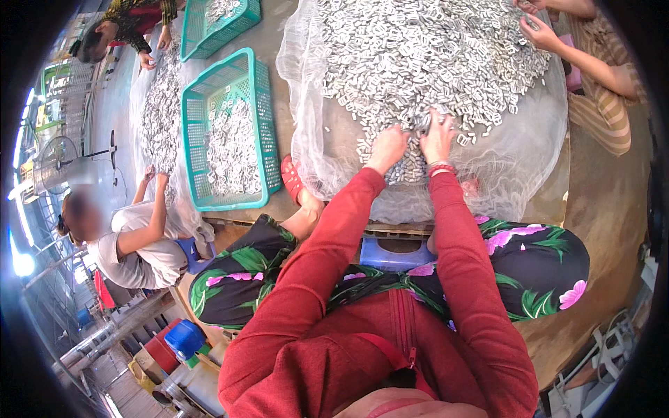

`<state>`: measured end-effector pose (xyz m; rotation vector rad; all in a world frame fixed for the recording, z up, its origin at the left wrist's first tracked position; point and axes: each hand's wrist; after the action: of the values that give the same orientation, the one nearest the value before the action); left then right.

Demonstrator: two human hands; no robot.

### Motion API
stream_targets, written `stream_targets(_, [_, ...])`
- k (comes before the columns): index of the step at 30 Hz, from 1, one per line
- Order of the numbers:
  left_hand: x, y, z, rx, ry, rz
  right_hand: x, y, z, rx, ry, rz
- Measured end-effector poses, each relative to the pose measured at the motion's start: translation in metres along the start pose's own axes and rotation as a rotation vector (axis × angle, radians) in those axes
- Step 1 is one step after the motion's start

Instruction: The person sits on a low stool and sorts small white plastic parts from a large pile on a mesh sheet into a green basket. They pick up handfuls of parts, separate them, and place the sorted items into the basket while other workers perform similar tasks nearby.

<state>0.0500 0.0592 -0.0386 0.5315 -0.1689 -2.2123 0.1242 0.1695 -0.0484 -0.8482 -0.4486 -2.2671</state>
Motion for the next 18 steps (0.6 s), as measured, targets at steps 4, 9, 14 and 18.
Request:
stream_targets(4, [0.065, 0.031, 0.000, -0.182, 0.583, 0.271, 0.034, 0.014, -0.020, 0.149, -0.306, 0.003])
stream_targets(9, [0.098, 0.055, 0.075, 0.033, 2.018, 0.333, 0.077, 0.005, 0.003, 0.586, -1.020, -0.243])
stream_targets(14, [0.083, 0.081, 0.131, -0.141, 2.085, 0.200, 0.106, 0.003, 0.042, 0.740, -1.194, -0.177])
stream_targets(18, [0.097, 0.069, 0.099, -0.140, 2.042, -0.024, 0.096, 0.009, 0.048, 0.742, -1.218, -0.203])
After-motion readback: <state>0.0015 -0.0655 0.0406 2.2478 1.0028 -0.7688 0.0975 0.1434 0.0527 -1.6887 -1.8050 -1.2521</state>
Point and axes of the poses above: each hand's wrist, its own y-axis away from the middle knuckle, its own z-axis out of the back of the hand, x = y × z, and after that the axes turned 8 degrees about -y, right-handed
